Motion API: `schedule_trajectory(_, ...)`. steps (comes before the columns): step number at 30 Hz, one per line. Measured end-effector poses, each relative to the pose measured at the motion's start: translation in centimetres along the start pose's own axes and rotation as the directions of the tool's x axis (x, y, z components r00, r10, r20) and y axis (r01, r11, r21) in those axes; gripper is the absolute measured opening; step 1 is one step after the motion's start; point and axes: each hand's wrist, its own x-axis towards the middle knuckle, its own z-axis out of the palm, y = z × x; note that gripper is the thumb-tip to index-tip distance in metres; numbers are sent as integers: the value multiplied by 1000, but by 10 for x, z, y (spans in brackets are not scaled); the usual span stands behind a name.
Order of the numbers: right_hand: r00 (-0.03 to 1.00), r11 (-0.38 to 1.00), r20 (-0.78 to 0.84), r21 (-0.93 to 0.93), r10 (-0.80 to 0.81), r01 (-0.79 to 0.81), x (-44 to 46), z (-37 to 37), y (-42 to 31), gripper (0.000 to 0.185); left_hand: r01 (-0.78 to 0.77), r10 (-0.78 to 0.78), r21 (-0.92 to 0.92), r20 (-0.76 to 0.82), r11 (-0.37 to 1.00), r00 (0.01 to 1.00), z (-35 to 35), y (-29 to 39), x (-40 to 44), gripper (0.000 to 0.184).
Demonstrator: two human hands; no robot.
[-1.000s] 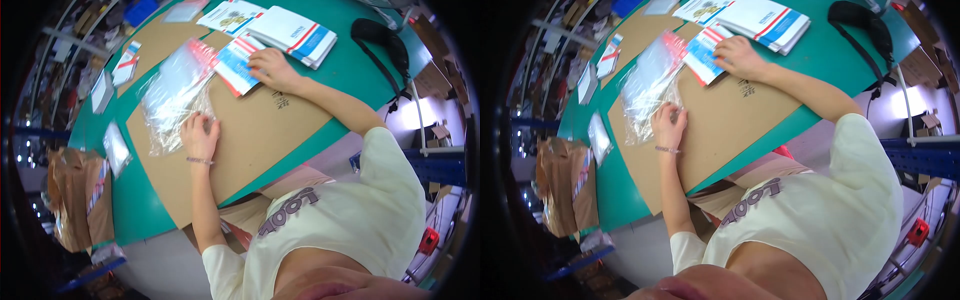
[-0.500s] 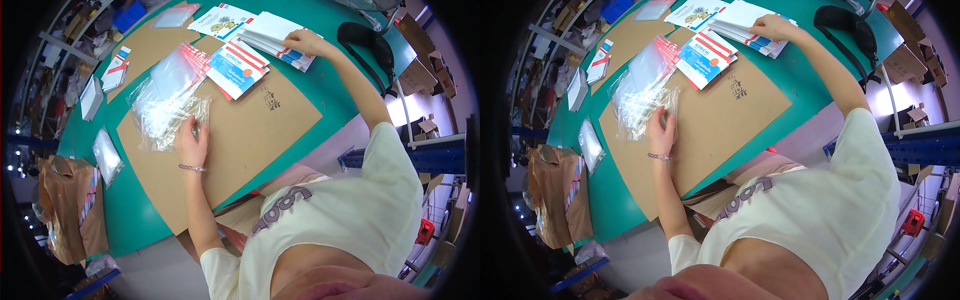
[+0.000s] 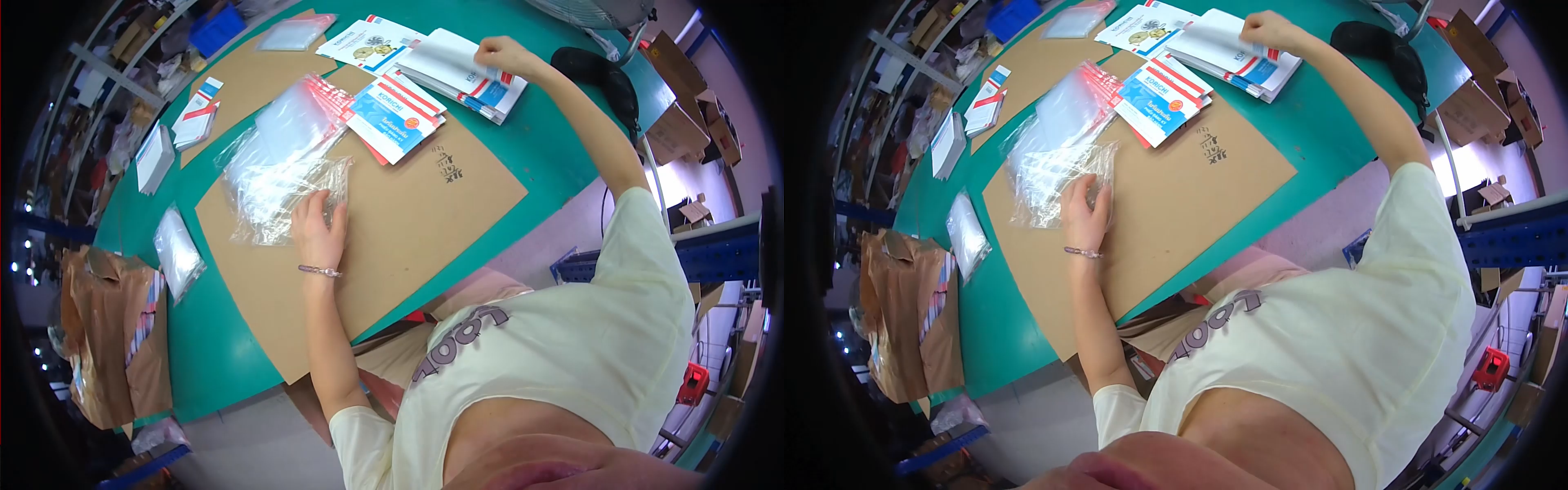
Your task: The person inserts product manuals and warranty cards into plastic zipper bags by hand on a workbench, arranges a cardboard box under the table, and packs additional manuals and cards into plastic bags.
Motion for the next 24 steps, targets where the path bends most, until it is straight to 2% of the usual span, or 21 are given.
schedule_trajectory(3, 949, 983, -270, 42, -161, 179, -13, 2, -36, 25, -134, 100, -161, -208, 978, 973, -4, 11, 7, 40)
schedule_trajectory(4, 903, 940, -298, 46, -310, 338, -28, 12, -62, 21, -80, -3, -506, -161, 859, 987, -3, 20, 7, 42)
schedule_trajectory(5, 887, 911, -275, 73, -372, 405, -49, 25, -93, 20, -8, -85, -781, -78, 625, 993, -1, 31, 6, 45)
schedule_trajectory(6, 865, 878, -253, 102, -433, 469, -67, 42, -121, 19, 68, -137, -950, 26, 305, 990, 2, 39, 3, 48)
schedule_trajectory(7, 884, 865, -104, 181, -456, 467, -77, 66, -132, 18, 101, -129, -983, 82, 151, 988, 4, 43, 0, 49)
schedule_trajectory(8, 902, 909, 145, 163, -406, 383, -103, 81, -160, 19, 131, -108, -991, 131, -8, 986, 5, 47, -1, 50)
schedule_trajectory(9, 864, 944, 382, 120, -329, 306, -123, 90, -180, 22, 159, -78, -973, 173, -167, 982, 5, 48, -1, 51)
schedule_trajectory(10, 722, 812, 385, 158, -575, 562, -122, 116, -169, 27, 324, -206, -946, 320, -16, 925, 9, 32, -4, 51)
schedule_trajectory(11, 514, 608, 373, 198, -772, 769, -120, 142, -158, 32, 283, -392, -949, 209, 141, 896, 15, 28, -2, 46)
schedule_trajectory(13, 631, 669, 263, 87, -730, 738, -103, 134, -159, 40, 225, -569, -971, 142, 78, 810, 10, 13, 5, 39)
schedule_trajectory(14, 680, 700, 211, 36, -703, 713, -91, 127, -154, 44, 267, -566, -961, 180, 76, 805, 2, 5, 9, 38)
schedule_trajectory(16, 751, 709, 257, -248, -609, 660, -54, 120, -116, 65, 356, -557, -932, 260, 68, 789, -15, -8, 12, 34)
schedule_trajectory(17, 817, 743, 370, -360, -442, 565, -56, 110, -114, 67, 362, -561, -929, 262, 74, 786, -15, -9, 11, 34)
schedule_trajectory(18, 760, 726, 442, -290, -477, 624, -49, 104, -104, 61, 364, -561, -928, 259, 82, 786, -15, -10, 12, 34)
schedule_trajectory(21, 796, 860, 452, -109, -403, 498, -42, 91, -94, 48, 408, -515, -907, 299, 110, 804, -16, -3, 13, 34)
schedule_trajectory(22, 763, 809, 382, -62, -521, 584, -37, 93, -84, 36, 419, -498, -899, 308, 126, 811, -15, -1, 11, 34)
schedule_trajectory(24, 864, 935, 390, -20, -318, 354, -33, 85, -95, 29, 435, -468, -892, 333, 127, 819, -13, -2, 8, 33)
